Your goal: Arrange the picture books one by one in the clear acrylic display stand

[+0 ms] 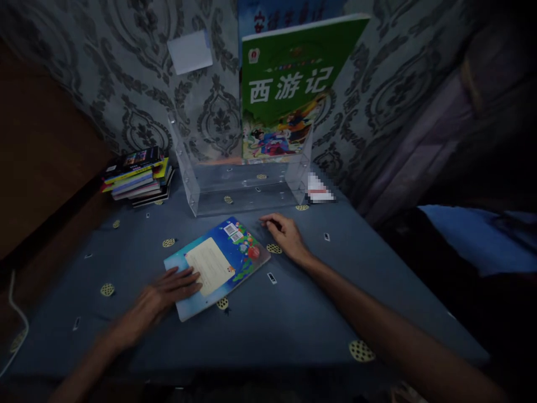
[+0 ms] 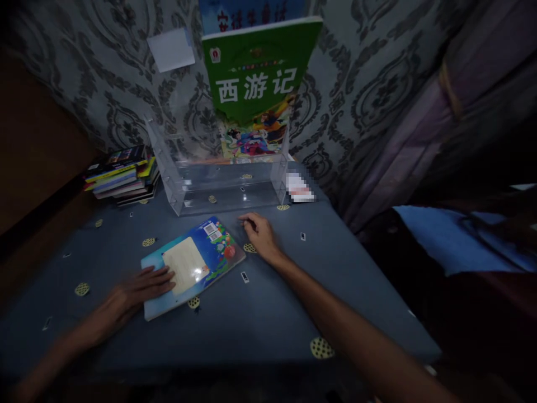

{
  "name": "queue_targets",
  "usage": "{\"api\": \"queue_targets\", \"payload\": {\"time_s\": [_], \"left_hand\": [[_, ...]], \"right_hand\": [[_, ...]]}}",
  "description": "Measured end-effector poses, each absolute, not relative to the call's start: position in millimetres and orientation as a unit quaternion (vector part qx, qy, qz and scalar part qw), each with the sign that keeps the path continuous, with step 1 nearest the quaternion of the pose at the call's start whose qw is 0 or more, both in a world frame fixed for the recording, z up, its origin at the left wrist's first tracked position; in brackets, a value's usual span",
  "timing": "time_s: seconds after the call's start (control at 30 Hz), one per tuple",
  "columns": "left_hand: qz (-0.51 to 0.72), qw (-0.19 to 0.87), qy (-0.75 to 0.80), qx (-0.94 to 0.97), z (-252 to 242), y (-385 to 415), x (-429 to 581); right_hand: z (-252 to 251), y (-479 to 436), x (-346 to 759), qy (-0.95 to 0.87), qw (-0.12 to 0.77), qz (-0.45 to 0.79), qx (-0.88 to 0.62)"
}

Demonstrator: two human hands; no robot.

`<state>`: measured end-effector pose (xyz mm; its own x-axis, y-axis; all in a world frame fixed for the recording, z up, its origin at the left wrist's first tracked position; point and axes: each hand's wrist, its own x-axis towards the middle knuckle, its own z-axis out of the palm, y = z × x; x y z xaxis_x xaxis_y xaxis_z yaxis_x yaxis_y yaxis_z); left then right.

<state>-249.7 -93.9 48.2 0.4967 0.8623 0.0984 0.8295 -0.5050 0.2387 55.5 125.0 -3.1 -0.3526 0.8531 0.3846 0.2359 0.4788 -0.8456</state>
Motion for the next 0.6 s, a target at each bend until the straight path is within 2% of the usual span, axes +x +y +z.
{"api": "queue_targets", "payload": {"time_s": [0.27, 0.6], "left_hand": [[-0.031, 0.065, 0.512, 0.856, 80, -77, -238], [-0.03, -0.067, 0.541, 0.838, 59, -16, -105]], "right_hand": [[-2, 110, 76, -0.769, 0.391, 0.366, -0.349], [9, 97, 94, -0.83, 0.338, 0.353, -0.271]]}}
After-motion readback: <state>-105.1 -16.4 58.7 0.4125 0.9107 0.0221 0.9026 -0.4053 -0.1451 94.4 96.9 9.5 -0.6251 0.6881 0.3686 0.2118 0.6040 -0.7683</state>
